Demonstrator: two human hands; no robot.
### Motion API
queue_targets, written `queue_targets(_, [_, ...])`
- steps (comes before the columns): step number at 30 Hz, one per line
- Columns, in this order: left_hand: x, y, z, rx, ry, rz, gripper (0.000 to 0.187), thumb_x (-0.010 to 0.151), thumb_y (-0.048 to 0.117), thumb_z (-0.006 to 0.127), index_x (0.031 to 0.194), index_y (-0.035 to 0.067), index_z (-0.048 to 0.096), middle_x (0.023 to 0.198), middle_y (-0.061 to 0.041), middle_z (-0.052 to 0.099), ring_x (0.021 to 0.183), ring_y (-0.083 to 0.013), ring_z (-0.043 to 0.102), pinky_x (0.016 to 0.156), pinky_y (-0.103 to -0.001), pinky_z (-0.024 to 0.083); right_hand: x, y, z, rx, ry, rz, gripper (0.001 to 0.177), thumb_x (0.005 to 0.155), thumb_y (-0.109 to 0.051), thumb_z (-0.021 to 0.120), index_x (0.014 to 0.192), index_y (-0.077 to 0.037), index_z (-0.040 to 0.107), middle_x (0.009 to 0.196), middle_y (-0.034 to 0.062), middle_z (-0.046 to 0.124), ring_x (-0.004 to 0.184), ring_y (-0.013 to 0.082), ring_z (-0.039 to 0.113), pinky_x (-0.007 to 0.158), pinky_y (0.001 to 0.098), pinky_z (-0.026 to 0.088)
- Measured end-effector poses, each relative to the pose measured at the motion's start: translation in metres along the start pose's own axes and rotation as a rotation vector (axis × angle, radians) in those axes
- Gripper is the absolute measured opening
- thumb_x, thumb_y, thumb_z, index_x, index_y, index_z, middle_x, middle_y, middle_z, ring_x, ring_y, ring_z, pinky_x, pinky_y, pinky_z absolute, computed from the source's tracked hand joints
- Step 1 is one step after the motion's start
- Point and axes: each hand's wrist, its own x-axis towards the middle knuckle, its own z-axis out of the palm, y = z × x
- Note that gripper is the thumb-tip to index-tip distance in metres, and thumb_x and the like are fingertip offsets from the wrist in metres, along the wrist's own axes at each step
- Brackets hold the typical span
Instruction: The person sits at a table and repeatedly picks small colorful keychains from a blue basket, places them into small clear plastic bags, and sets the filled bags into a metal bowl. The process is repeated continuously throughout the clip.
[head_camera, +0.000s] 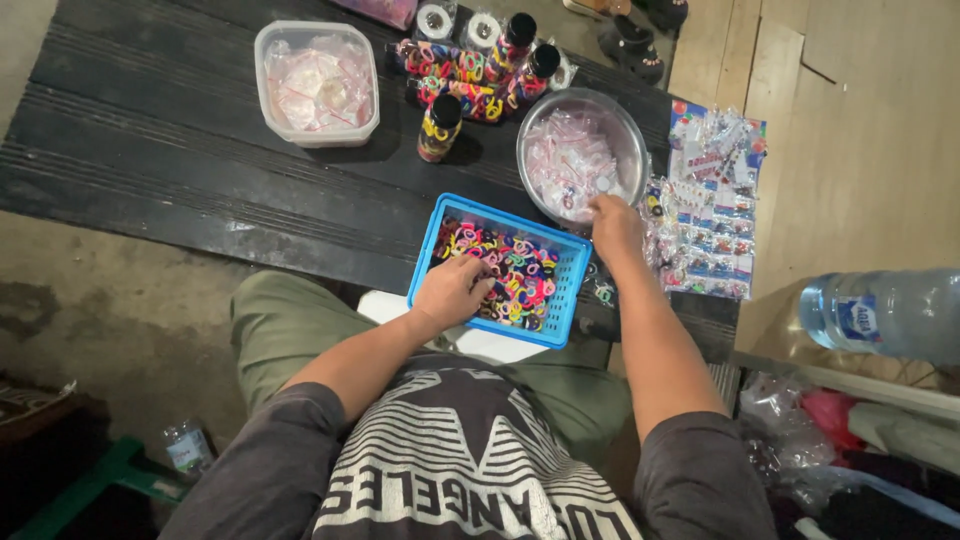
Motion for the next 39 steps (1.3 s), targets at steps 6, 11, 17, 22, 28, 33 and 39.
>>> queue_targets(6, [0.000,0.000,0.001,0.024,-0.013,0.003,0.021,0.087,0.041,0.071,0.098,0.024,0.067,0.084,-0.001,0.065,0.081,-0.0254,0.072,0.072,-0.037,0.059,-0.007,-0.031,-0.019,0.454,0.336,0.226,0.017,0.090,-0.008,0.074,0.103,-0.017,0.080,0.096,0.0091,0.075,0.096,0.0313,0.070,0.087,0.0407,0.055])
queue_targets(11, [0.001,-0.001,-0.001,0.008,-0.002,0.020,0.029,0.088,0.047,0.071,0.103,0.022,0.067,0.085,-0.003,0.065,0.082,-0.0268,0.072,0.073,-0.038,0.059,-0.030,-0.119,-0.050,1.406,0.372,0.789,0.009,0.100,-0.004,0.058,0.103,-0.010,0.065,0.084,0.0068,0.061,0.068,0.0156,0.066,0.062,0.0236,0.063])
queue_targets(17, [0.013,0.017,-0.034,-0.095,-0.002,0.143,0.083,0.079,0.072,0.070,0.139,0.016,0.058,0.111,-0.015,0.067,0.103,-0.0353,0.069,0.096,-0.043,0.055,-0.084,-0.139,0.066,1.741,0.095,0.893,0.015,0.105,-0.010,0.049,0.099,-0.018,0.060,0.070,0.0085,0.064,0.053,0.0199,0.068,0.051,0.0268,0.059])
queue_targets(22, [0.014,0.018,-0.038,-0.161,-0.021,0.201,0.110,0.074,0.083,0.067,0.148,0.004,0.049,0.121,-0.022,0.065,0.112,-0.0391,0.066,0.104,-0.046,0.052,-0.105,-0.182,0.075,1.693,-0.135,0.961,0.013,0.099,-0.004,0.059,0.107,-0.013,0.063,0.082,0.0065,0.068,0.065,0.0181,0.066,0.059,0.0290,0.057])
queue_targets(28, [0.009,0.002,-0.015,-0.196,-0.109,0.014,0.068,0.079,0.055,0.080,0.131,0.016,0.060,0.110,-0.008,0.069,0.111,-0.0288,0.067,0.097,-0.039,0.053,-0.097,-0.204,0.043,1.707,-0.183,0.848,0.010,0.092,0.000,0.067,0.097,-0.008,0.061,0.075,0.0111,0.066,0.062,0.0202,0.064,0.058,0.0306,0.054])
queue_targets(33, [0.012,0.016,-0.034,-0.256,-0.189,-0.049,0.069,0.071,0.059,0.081,0.123,0.021,0.058,0.099,-0.005,0.065,0.109,-0.0253,0.066,0.096,-0.039,0.054,-0.095,-0.213,0.020,1.784,-0.218,0.844,0.017,0.092,0.002,0.069,0.089,-0.009,0.056,0.070,0.0115,0.064,0.064,0.0248,0.063,0.065,0.0320,0.052])
queue_targets(39, [0.011,0.007,-0.025,-0.230,-0.182,0.011,0.062,0.075,0.058,0.081,0.118,0.019,0.059,0.097,-0.006,0.063,0.106,-0.0270,0.066,0.093,-0.039,0.055,-0.097,-0.201,0.034,1.881,-0.311,0.852,0.011,0.090,-0.001,0.072,0.093,-0.008,0.064,0.073,0.0114,0.069,0.067,0.0220,0.070,0.070,0.0318,0.056])
